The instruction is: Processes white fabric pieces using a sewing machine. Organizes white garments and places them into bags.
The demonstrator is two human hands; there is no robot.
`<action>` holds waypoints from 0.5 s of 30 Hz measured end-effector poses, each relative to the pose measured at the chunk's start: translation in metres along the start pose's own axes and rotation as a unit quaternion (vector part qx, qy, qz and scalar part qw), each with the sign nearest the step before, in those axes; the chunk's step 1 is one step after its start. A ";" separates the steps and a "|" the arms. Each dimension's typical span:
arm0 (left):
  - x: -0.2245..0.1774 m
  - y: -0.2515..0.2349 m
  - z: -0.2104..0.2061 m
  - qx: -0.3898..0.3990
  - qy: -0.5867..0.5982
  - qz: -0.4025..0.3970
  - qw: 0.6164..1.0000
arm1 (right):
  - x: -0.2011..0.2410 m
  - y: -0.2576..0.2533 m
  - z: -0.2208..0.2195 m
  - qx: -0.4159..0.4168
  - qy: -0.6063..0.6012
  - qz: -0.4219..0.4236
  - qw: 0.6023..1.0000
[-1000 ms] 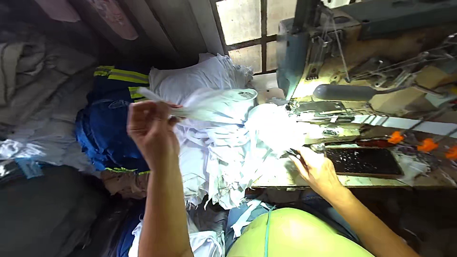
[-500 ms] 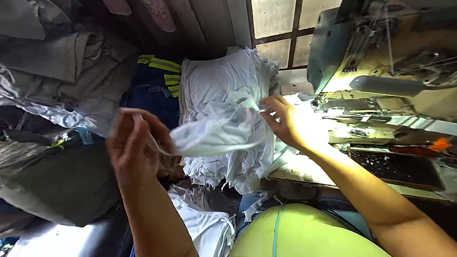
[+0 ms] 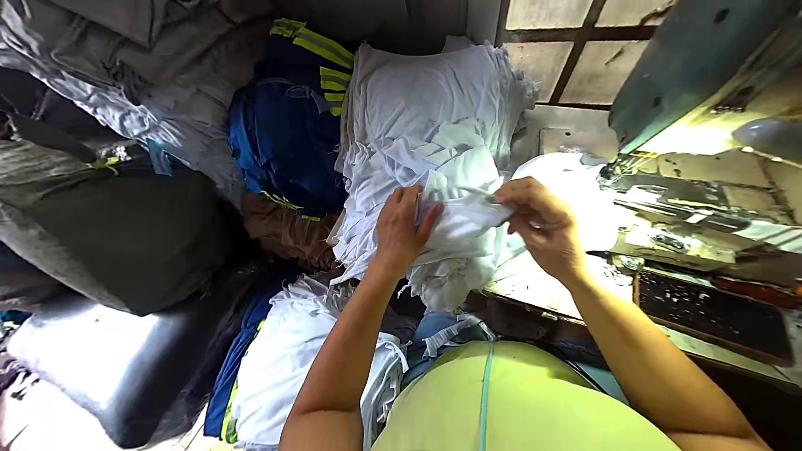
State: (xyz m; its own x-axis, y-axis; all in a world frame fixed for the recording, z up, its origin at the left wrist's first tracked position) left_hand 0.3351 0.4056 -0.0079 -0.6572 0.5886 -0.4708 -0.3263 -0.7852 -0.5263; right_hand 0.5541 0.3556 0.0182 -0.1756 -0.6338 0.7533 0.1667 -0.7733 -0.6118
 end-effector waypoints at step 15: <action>-0.041 0.171 0.241 -0.433 0.426 -0.050 0.792 | 0.061 -0.040 -0.054 0.109 -0.241 0.064 0.962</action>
State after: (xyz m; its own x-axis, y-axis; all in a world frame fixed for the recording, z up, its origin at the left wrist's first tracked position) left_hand 0.1423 0.2004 0.0922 0.1611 0.8457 -0.5088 0.4843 -0.5170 -0.7059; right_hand 0.4841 0.3463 0.0756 0.3209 -0.6014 0.7316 0.3650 -0.6343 -0.6815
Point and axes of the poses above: each hand's wrist, its own y-axis away from the middle knuckle, its own z-axis out of the back of the hand, x = y × z, the point moved 5 cm from there along -y, towards the middle knuckle, and after that the axes turned 6 degrees about -z, right-handed, at the moved point
